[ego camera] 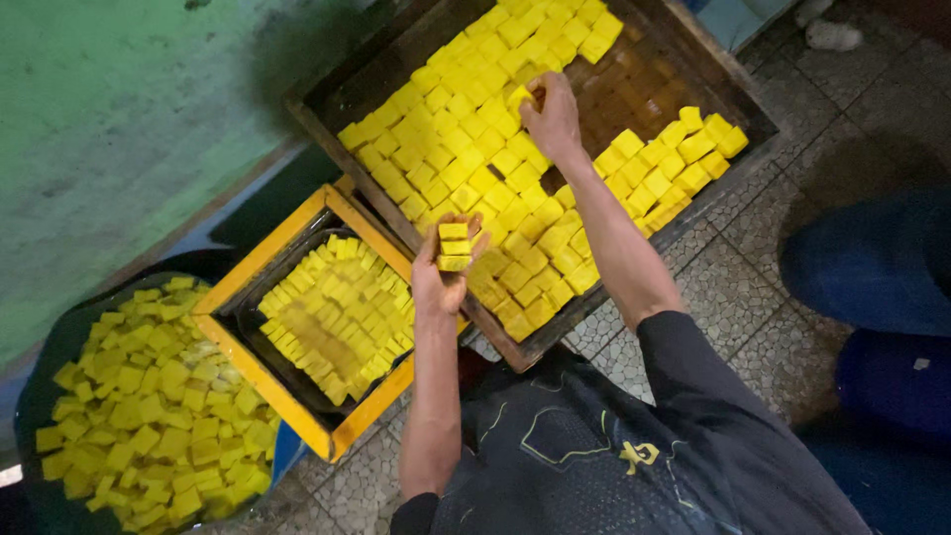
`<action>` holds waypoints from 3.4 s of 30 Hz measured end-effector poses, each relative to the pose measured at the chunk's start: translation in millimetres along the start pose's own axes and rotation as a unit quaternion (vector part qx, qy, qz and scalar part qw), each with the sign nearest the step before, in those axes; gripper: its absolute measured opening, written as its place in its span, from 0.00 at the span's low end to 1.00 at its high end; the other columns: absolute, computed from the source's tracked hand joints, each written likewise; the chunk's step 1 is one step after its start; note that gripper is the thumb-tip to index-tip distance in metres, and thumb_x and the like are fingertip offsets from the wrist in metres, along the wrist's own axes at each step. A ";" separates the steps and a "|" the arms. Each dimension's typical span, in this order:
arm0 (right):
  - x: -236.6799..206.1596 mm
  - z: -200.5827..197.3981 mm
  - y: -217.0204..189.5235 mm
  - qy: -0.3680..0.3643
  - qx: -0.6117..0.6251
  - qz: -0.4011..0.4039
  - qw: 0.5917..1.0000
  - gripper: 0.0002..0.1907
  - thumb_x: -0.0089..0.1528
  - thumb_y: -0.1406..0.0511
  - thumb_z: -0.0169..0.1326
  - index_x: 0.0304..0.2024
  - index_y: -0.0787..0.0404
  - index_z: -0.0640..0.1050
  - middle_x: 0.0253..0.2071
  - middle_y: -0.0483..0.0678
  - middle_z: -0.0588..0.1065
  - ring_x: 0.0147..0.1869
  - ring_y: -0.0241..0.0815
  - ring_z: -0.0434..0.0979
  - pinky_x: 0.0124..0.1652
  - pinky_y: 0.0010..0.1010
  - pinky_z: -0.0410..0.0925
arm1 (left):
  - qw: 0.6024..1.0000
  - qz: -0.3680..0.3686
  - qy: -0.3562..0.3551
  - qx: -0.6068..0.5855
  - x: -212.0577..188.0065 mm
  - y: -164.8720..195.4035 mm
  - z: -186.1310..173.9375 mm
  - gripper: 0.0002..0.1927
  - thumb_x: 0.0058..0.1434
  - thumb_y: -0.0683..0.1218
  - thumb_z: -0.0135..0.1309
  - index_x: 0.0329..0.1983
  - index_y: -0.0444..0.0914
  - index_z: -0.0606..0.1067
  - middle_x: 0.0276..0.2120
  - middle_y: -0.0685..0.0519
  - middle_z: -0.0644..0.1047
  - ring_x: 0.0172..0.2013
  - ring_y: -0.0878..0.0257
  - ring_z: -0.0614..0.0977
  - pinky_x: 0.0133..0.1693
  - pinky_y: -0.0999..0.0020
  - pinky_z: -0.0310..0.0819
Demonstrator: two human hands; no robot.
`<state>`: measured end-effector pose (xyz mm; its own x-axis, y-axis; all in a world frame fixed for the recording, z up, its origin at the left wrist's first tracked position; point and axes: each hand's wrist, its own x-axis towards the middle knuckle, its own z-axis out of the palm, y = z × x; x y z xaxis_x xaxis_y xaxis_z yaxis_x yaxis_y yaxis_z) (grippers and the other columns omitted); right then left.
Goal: The person picks yellow tofu cubes from a large wooden tray and places them one at a time into a square yellow-framed tray filled with water, arranging them in rows. They occasionally dip cubes in the water and continue filling the frame from the pile of tofu cubes.
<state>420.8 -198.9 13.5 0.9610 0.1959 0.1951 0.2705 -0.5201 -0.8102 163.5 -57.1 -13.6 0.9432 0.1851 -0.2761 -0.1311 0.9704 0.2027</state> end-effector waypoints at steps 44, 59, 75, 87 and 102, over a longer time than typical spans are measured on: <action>-292.9 244.0 -184.8 -0.492 0.187 -0.133 0.839 0.36 0.70 0.60 0.60 0.73 0.62 0.58 0.60 0.66 0.75 0.62 0.62 0.79 0.57 0.44 0.71 | 0.874 0.217 0.183 0.393 -167.4 203.9 -113.8 0.39 0.74 0.68 0.30 0.77 0.39 0.57 0.70 0.49 0.65 0.66 0.58 0.67 0.65 0.59 0.58; -313.8 285.0 -176.3 -0.586 -0.180 -0.232 0.756 0.32 0.58 0.60 0.61 0.63 0.59 0.71 0.45 0.55 0.80 0.48 0.56 0.81 0.44 0.47 0.73 | 0.526 0.266 0.206 0.781 -167.7 224.4 -130.0 0.21 0.69 0.42 0.51 0.65 0.32 0.69 0.59 0.36 0.73 0.60 0.43 0.74 0.62 0.56 0.69; -95.1 -8.9 11.5 0.077 -0.304 -0.121 0.942 0.16 0.59 0.65 0.62 0.48 0.60 0.77 0.48 0.54 0.72 0.57 0.56 0.69 0.54 0.54 0.62 | 0.290 0.169 0.096 0.937 -153.9 192.8 -98.4 0.22 0.60 0.46 0.54 0.58 0.36 0.75 0.61 0.40 0.72 0.60 0.43 0.71 0.60 0.36 0.59; -81.2 37.8 27.9 0.006 -0.189 -0.131 0.973 0.17 0.65 0.63 0.60 0.53 0.63 0.75 0.53 0.57 0.74 0.58 0.59 0.73 0.59 0.48 0.66 | 0.451 0.272 0.213 0.823 -186.7 176.1 -110.2 0.17 0.66 0.43 0.56 0.57 0.36 0.75 0.46 0.40 0.78 0.47 0.43 0.79 0.50 0.52 0.74; -170.6 145.5 -146.9 -0.431 0.247 0.111 0.861 0.18 0.70 0.62 0.48 0.62 0.55 0.73 0.42 0.49 0.77 0.31 0.35 0.74 0.27 0.28 0.68 | 0.428 0.020 0.337 0.838 -147.0 175.5 -112.7 0.39 0.65 0.56 0.54 0.73 0.36 0.54 0.35 0.34 0.80 0.35 0.36 0.82 0.37 0.41 0.75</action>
<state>208.8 -35.0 18.8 0.5288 0.7921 -0.3049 -0.1763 -0.2489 -0.9524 -32.5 103.5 -43.3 0.5737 0.7481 -0.3336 0.7935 -0.4067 0.4526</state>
